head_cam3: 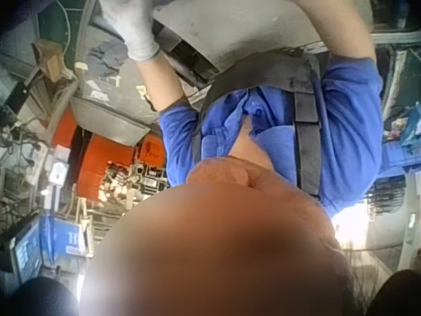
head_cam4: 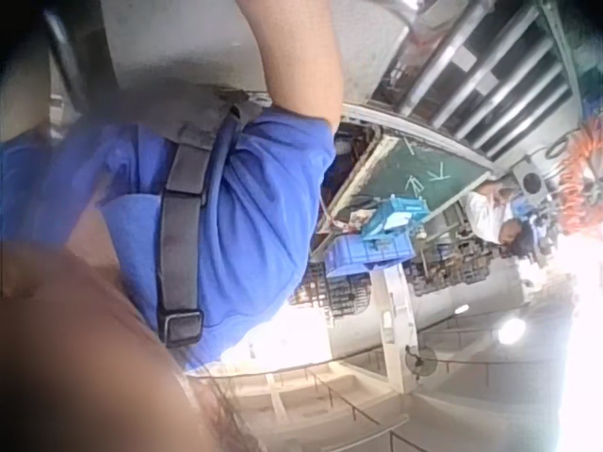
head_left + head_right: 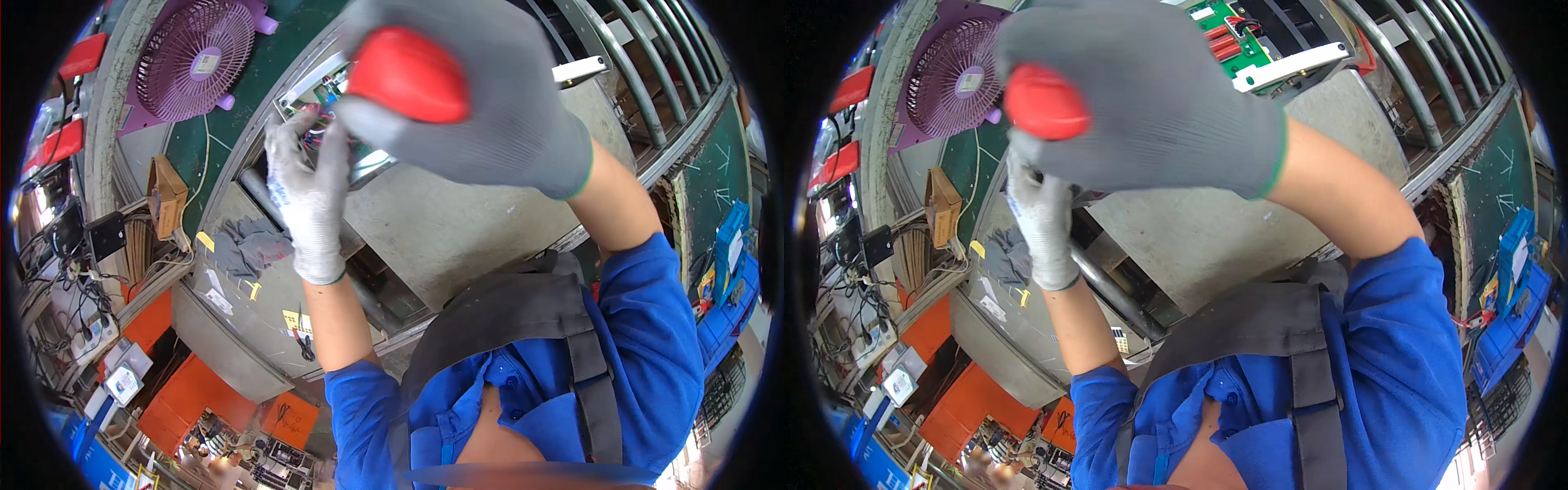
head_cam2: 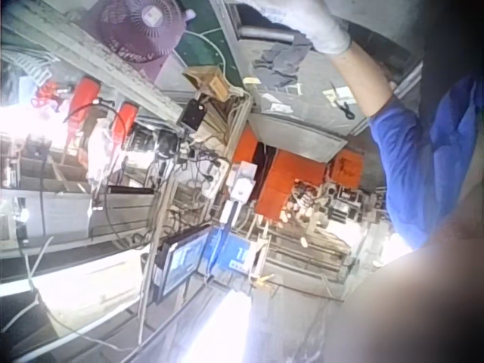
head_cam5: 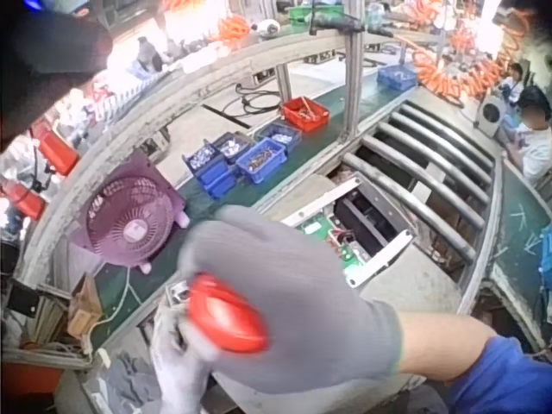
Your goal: Assembling, wiring, and labeling an electronic power unit at an industrial workstation.
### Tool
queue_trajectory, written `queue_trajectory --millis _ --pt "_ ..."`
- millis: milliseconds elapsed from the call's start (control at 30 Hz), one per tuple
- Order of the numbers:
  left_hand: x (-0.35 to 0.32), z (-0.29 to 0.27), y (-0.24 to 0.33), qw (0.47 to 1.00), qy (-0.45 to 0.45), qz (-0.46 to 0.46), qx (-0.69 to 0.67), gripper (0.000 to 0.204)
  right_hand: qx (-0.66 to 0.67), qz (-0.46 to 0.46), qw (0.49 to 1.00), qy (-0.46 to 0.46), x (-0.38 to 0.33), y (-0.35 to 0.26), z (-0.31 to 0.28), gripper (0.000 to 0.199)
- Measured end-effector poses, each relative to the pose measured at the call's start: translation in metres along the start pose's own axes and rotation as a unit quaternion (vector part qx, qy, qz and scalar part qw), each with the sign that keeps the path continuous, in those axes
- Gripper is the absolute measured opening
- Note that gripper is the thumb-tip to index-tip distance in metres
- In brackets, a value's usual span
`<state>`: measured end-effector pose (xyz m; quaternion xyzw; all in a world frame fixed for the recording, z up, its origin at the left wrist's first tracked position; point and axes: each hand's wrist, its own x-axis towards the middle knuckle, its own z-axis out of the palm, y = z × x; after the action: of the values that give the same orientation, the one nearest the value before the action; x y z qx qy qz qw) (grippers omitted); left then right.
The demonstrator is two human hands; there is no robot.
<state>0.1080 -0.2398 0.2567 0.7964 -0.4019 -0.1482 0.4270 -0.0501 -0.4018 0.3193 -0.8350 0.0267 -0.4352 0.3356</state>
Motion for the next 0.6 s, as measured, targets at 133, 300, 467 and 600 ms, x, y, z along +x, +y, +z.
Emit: queue_trajectory --millis 133,300,467,600 --pt "-0.003 0.010 -0.001 0.995 0.047 0.031 0.082 0.025 -0.079 0.044 0.992 0.083 -0.042 -0.021 -0.010 0.041" --pt "0.002 0.015 -0.005 0.995 0.073 0.018 0.069 0.028 -0.050 0.096 0.986 0.130 -0.072 -0.038 0.013 0.037" --pt "-0.002 0.014 0.001 0.993 0.075 0.029 0.087 0.025 -0.120 0.039 0.992 0.023 -0.063 -0.052 0.029 0.033" --pt "-0.003 0.014 0.003 0.988 0.100 0.083 0.078 0.025 -0.172 0.015 0.984 -0.032 -0.053 -0.062 0.040 0.034"
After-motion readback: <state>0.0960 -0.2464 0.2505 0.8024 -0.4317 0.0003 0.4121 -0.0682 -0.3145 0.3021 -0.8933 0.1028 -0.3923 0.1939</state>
